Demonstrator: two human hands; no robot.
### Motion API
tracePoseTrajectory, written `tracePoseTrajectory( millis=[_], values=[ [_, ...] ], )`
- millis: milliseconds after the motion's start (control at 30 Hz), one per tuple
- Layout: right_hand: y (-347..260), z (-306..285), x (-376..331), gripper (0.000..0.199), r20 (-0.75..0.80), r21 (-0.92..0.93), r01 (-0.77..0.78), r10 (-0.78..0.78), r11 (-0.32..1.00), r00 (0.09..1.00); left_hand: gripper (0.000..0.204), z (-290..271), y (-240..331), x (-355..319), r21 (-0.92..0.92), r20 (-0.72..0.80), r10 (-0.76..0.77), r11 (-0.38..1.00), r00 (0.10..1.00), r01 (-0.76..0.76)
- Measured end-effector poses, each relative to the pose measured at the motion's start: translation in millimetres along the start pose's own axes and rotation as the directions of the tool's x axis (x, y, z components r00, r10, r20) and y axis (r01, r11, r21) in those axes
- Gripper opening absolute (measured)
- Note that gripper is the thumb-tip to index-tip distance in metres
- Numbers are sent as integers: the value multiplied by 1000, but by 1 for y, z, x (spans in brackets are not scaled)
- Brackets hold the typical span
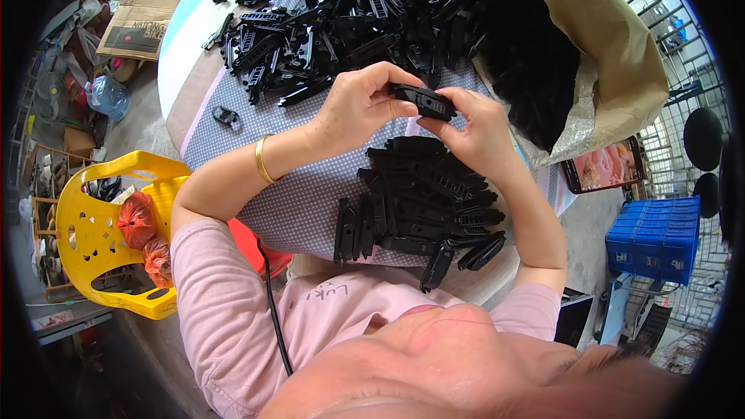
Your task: Assembling or inspecting black plastic hair claw clips at a workbench.
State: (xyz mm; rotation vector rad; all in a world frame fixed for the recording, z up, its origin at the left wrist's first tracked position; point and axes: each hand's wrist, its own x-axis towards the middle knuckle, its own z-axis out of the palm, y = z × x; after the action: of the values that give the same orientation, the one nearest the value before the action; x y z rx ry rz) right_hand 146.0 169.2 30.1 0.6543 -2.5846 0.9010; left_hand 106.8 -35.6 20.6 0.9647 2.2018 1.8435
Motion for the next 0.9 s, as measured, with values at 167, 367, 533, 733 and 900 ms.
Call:
tracePoseTrajectory(
  millis=[167,367,533,733,900],
  values=[
    [3,-17,3,34,270,160,-126,79,979,960,28,-6,-6,4,-48,118,-205,976,972,212],
    [69,-31,3,31,-99,-482,-97,56,871,993,23,-7,-15,9,-63,603,90,996,793,-65],
    [98,-29,-3,36,-18,-689,-144,182,710,983,30,-20,-24,27,702,-11,302,681,953,-208],
    [78,-28,7,30,-77,-651,-114,83,750,994,42,-36,-45,39,868,-8,221,486,975,-103],
    [45,-19,7,32,-114,-89,-63,53,994,992,36,-32,-27,37,594,-139,151,803,979,-39]
  ],
)
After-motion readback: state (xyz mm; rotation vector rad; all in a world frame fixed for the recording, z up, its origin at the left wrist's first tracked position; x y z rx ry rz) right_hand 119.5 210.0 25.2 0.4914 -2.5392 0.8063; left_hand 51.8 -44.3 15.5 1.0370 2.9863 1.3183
